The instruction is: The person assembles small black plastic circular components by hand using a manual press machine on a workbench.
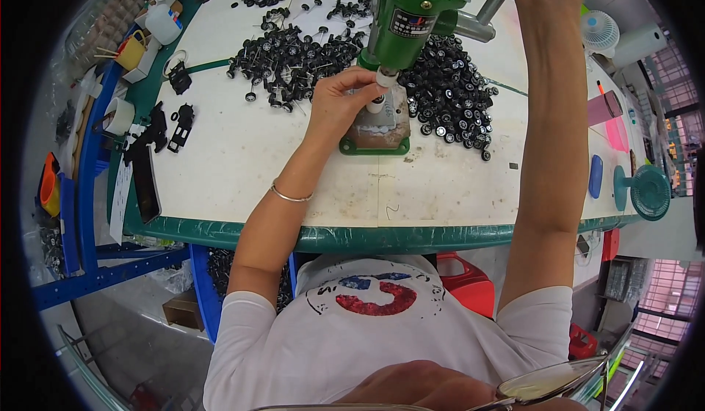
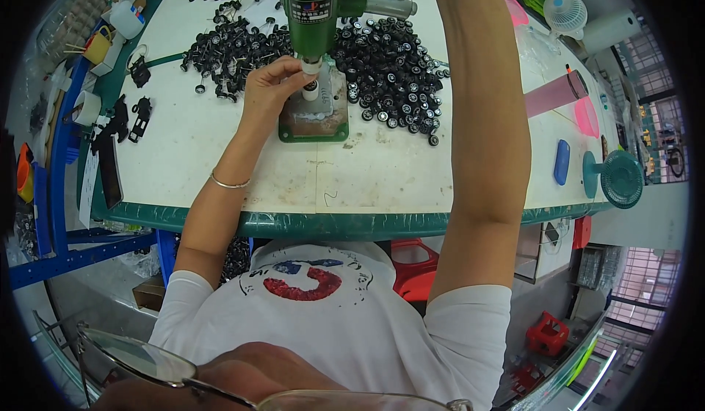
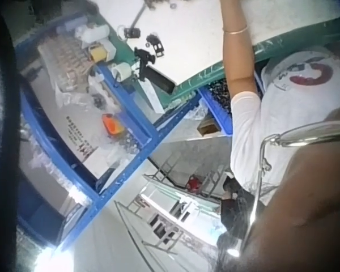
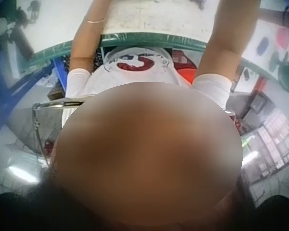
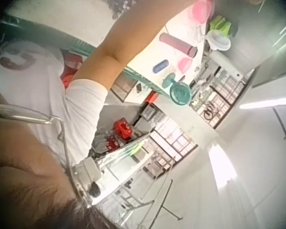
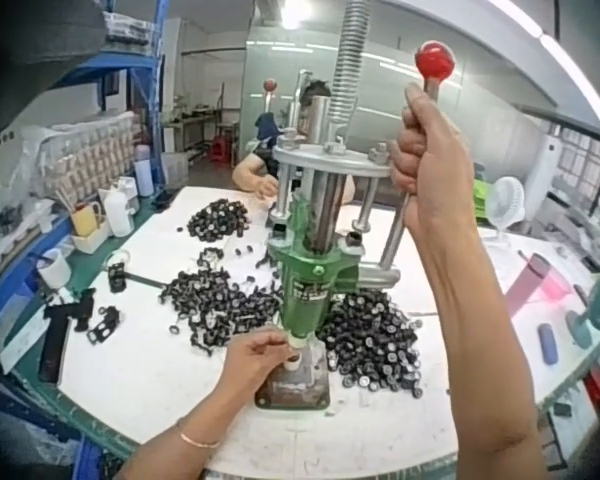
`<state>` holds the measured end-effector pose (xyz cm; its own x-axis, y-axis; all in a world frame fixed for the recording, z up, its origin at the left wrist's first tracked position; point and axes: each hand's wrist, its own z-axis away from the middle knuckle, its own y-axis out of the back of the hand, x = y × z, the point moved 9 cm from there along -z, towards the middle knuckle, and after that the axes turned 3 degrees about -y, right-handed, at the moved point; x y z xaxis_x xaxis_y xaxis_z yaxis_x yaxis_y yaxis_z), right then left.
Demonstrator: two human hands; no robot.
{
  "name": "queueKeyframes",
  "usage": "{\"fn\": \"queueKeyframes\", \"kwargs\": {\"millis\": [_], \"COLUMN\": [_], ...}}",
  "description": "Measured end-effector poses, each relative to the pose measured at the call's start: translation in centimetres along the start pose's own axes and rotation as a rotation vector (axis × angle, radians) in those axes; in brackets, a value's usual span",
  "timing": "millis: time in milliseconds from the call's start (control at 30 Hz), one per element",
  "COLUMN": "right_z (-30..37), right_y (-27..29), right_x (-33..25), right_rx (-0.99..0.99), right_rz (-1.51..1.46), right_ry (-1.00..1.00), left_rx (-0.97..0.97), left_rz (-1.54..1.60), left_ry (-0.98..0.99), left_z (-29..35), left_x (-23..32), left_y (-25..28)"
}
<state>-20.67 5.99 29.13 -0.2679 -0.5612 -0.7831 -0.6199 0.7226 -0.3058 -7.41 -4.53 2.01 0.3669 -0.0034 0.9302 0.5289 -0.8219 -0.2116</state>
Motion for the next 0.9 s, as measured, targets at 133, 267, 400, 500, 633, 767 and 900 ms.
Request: {"fn": "queueKeyframes", "kwargs": {"millis": [133,267,400,500,633,767,900], "right_z": [1.9,5.2,7.3,7.0,4.0,-1.8,-4.6], "right_y": [-0.1,0.4,1.4,0.9,1.5,1.1,1.7], "right_x": [-1.6,-3.7,-4.3,-4.2,-2.4,2.1,6.7], "right_rx": [0.007,-0.077,0.015,0.032,-0.033,-0.018,-0.068], "right_rz": [-0.053,-0.095,-0.019,0.004,-0.037,0.02,-0.02], "right_ry": [0.132,0.379,0.454,0.43,0.257,0.05,-0.25], "left_rx": [0.009,0.036,0.06,0.075,0.065,0.022,0.177], "left_rz": [0.004,-0.022,-0.047,-0.034,-0.08,-0.065,0.214], "left_ry": [0.01,-0.013,-0.024,0.059,-0.038,0.008,0.109], "left_z": [0.1,0.4,0.5,0.7,0.3,-0.1,-0.1], "left_x": [-0.1,-0.1,-0.1,-1.0,0.0,0.0,-0.3], "left_y": [0.1,0.4,0.1,0.6,0.3,0.4,3.4]}}
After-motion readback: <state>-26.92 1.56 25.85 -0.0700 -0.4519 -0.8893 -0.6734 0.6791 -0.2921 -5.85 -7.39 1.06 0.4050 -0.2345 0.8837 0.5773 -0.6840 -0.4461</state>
